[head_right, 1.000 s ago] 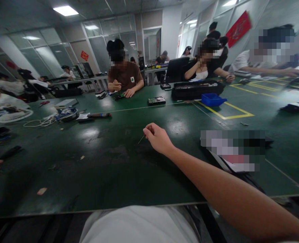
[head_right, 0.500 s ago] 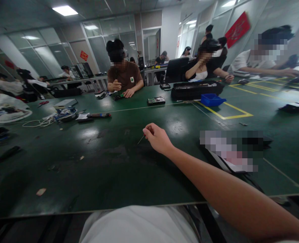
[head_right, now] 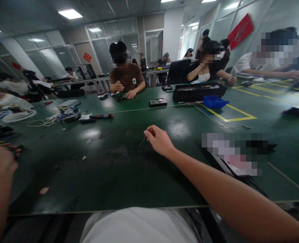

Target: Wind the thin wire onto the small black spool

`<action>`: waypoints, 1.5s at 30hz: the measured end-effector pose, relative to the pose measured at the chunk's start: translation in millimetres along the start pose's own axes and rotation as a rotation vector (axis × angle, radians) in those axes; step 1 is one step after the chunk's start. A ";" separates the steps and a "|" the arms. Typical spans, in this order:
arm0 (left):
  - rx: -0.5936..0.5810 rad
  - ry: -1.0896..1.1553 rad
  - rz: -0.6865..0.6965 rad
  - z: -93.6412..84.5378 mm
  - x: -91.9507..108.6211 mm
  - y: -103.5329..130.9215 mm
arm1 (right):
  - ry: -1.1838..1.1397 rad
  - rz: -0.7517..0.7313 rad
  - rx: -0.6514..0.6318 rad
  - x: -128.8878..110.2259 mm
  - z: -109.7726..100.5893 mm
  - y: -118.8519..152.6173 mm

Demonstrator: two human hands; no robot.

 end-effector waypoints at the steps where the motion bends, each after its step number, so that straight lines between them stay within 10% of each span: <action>1: 0.066 0.096 -0.035 13.8 11.6 10.6 | 0.000 -0.002 0.000 -0.2 -0.1 0.0; 12: -0.458 0.483 -0.156 179.9 96.1 100.1 | 0.009 -0.011 0.007 -7.0 -2.4 2.5; 21: -0.904 0.567 -0.062 263.3 121.7 213.5 | 0.052 0.008 0.004 -12.8 -5.9 4.9; 33: -1.133 -0.314 0.579 277.0 79.3 253.4 | 0.061 -0.044 0.032 -14.8 -4.0 8.8; 45: -1.084 -0.226 0.618 275.8 80.5 254.9 | -0.087 -0.080 0.020 -13.8 -3.1 8.5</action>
Point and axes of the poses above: each hand's wrist, its own y-axis away from the middle knuckle, its own z-axis out of the palm, x = y × z, the point moved 3 cm from there along -y, towards the middle knuckle, and after that the axes turned 7 degrees about -x, right-handed, at the moved point
